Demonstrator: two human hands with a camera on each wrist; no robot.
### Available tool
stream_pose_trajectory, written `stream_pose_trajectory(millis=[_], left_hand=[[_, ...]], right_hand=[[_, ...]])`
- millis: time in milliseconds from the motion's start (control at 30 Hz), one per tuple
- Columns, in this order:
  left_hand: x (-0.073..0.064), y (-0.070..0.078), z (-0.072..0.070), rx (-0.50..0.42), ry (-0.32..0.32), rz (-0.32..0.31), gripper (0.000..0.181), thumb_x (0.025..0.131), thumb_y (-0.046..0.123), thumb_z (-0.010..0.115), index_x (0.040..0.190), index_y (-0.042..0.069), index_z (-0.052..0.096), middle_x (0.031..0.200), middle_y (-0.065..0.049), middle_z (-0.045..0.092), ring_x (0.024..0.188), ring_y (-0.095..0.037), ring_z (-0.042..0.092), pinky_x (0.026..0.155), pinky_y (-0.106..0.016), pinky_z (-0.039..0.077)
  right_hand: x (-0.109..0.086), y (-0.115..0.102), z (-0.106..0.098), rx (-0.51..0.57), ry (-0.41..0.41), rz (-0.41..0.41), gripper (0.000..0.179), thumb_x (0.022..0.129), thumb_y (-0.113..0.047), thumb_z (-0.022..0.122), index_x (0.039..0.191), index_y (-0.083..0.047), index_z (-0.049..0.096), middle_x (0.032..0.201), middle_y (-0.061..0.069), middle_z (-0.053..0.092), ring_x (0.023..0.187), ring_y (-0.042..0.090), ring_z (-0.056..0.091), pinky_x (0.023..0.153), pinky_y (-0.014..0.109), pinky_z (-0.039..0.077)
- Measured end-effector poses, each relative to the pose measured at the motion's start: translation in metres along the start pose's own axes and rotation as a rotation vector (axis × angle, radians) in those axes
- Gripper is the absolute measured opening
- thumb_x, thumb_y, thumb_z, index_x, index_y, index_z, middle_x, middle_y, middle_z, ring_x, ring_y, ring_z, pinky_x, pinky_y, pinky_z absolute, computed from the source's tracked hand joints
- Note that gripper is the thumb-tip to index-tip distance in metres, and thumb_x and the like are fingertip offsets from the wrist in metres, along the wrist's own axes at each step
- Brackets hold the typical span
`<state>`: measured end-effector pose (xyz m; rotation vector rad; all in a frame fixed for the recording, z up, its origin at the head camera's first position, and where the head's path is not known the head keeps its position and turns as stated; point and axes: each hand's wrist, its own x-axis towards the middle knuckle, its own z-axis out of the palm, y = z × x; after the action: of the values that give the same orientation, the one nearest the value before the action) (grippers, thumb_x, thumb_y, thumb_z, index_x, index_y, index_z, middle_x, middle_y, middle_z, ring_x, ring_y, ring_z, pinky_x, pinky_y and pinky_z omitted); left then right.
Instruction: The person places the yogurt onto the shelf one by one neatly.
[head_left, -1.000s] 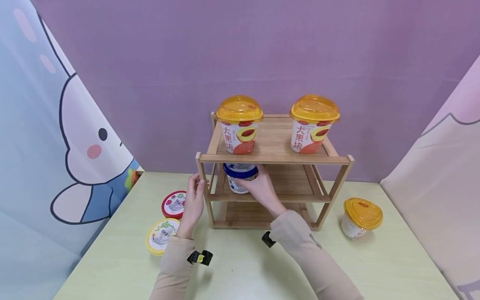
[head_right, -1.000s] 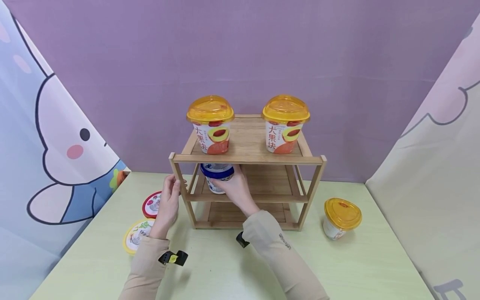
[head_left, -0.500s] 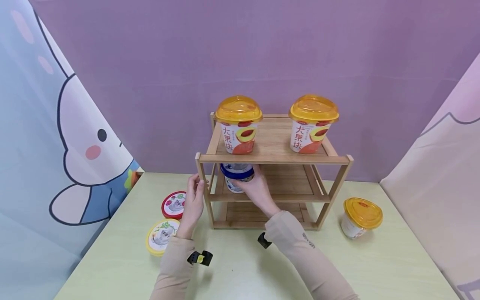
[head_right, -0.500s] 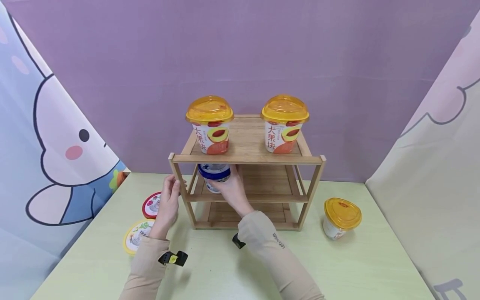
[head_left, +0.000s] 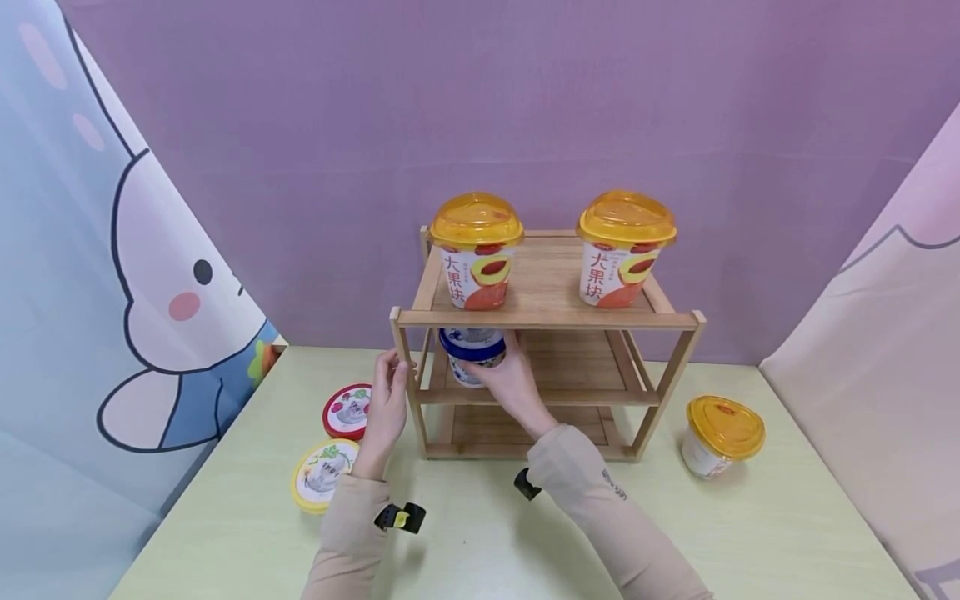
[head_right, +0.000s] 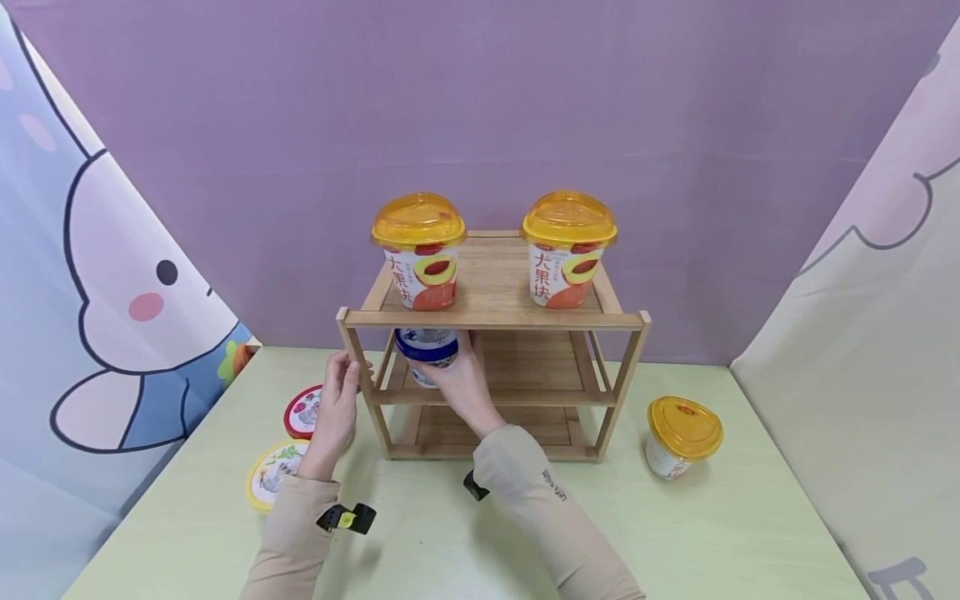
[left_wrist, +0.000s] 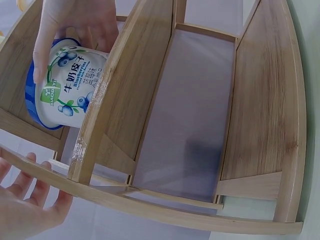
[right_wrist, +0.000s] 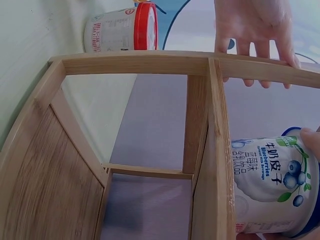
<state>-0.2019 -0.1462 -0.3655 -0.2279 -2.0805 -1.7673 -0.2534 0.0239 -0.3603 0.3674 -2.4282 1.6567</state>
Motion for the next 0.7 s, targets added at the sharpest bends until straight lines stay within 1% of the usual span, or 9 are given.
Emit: stream_pose_trajectory(millis=[133, 367, 533, 700], left_hand=[[0.0, 0.0, 0.0, -0.009, -0.004, -0.003, 0.028, 0.096, 0.003, 0.03, 0.12, -0.011, 0.032, 0.104, -0.032, 0.042, 0.102, -0.043, 0.042, 0.09, -0.049, 0.033], [0.006, -0.029, -0.003, -0.015, -0.007, 0.024, 0.031, 0.096, 0.009, 0.031, 0.124, -0.004, 0.033, 0.107, -0.026, 0.044, 0.103, -0.038, 0.044, 0.091, -0.048, 0.033], [0.006, -0.028, -0.003, -0.004, -0.005, 0.033, 0.031, 0.096, 0.011, 0.032, 0.123, -0.004, 0.033, 0.107, -0.025, 0.045, 0.103, -0.035, 0.044, 0.091, -0.046, 0.034], [0.006, -0.029, -0.003, -0.014, 0.0, 0.05, 0.03, 0.096, 0.007, 0.032, 0.123, -0.005, 0.033, 0.106, -0.026, 0.045, 0.102, -0.037, 0.045, 0.088, -0.046, 0.035]], right_hand=[[-0.002, -0.002, -0.002, -0.011, -0.013, 0.004, 0.083, 0.074, -0.024, 0.072, 0.139, -0.016, 0.021, 0.136, 0.017, 0.025, 0.122, 0.03, 0.032, 0.099, 0.043, 0.029], [-0.008, -0.002, -0.006, -0.002, -0.009, -0.018, 0.075, 0.075, -0.025, 0.071, 0.135, -0.013, 0.028, 0.133, 0.018, 0.028, 0.121, 0.031, 0.033, 0.098, 0.045, 0.029], [-0.018, -0.001, -0.009, 0.013, 0.012, -0.034, 0.073, 0.074, -0.025, 0.071, 0.134, -0.014, 0.031, 0.132, 0.014, 0.03, 0.123, 0.028, 0.031, 0.1, 0.044, 0.027], [-0.029, 0.001, -0.015, -0.008, 0.054, -0.101, 0.069, 0.075, -0.023, 0.071, 0.133, -0.016, 0.034, 0.134, 0.012, 0.03, 0.124, 0.026, 0.03, 0.101, 0.042, 0.026]])
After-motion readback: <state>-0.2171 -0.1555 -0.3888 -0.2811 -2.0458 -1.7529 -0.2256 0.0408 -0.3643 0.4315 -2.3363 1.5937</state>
